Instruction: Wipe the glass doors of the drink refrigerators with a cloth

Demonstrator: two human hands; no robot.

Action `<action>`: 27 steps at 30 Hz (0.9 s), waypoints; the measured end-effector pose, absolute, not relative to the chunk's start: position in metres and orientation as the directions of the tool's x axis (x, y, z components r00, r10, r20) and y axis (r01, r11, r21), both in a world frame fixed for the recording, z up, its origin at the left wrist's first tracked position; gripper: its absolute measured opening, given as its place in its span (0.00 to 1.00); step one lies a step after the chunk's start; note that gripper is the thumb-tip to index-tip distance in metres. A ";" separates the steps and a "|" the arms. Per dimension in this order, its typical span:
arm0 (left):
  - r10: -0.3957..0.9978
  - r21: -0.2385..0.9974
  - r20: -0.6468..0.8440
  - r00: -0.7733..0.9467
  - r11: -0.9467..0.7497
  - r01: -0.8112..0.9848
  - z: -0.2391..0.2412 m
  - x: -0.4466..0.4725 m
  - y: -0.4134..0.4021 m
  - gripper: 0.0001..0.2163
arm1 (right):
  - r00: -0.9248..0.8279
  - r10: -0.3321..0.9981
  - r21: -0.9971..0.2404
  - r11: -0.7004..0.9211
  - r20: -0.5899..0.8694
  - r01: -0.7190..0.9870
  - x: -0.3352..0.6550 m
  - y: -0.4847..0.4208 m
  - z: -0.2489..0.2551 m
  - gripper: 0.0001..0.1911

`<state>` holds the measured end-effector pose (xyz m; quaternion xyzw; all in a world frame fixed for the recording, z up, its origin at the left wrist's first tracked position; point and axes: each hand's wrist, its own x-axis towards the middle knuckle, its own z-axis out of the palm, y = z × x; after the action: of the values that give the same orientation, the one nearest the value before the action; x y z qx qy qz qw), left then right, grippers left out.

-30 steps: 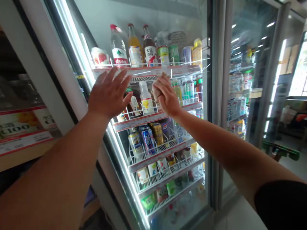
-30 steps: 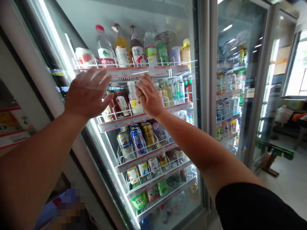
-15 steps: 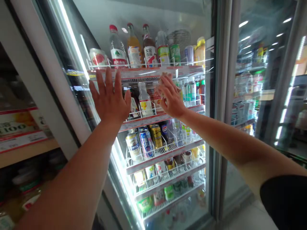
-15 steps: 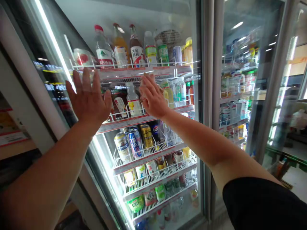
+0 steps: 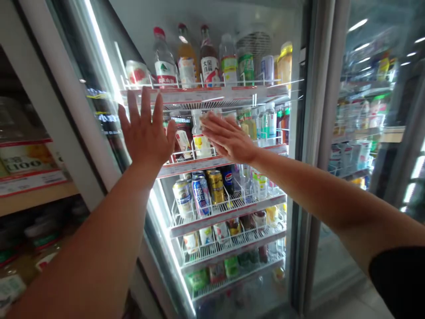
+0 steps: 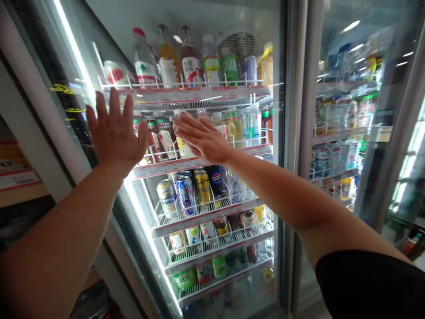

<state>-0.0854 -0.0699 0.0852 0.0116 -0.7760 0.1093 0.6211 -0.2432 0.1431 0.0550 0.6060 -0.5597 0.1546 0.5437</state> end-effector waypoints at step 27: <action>0.118 -0.172 0.969 -0.216 0.952 -0.252 0.083 -0.085 -0.072 0.31 | 0.270 -0.275 0.330 0.201 0.923 -0.922 -0.271 0.174 0.064 0.36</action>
<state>-0.0848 -0.0720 0.0826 0.0440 -0.7657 0.1481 0.6244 -0.2713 0.1736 0.0641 0.5630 -0.5316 0.2869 0.5640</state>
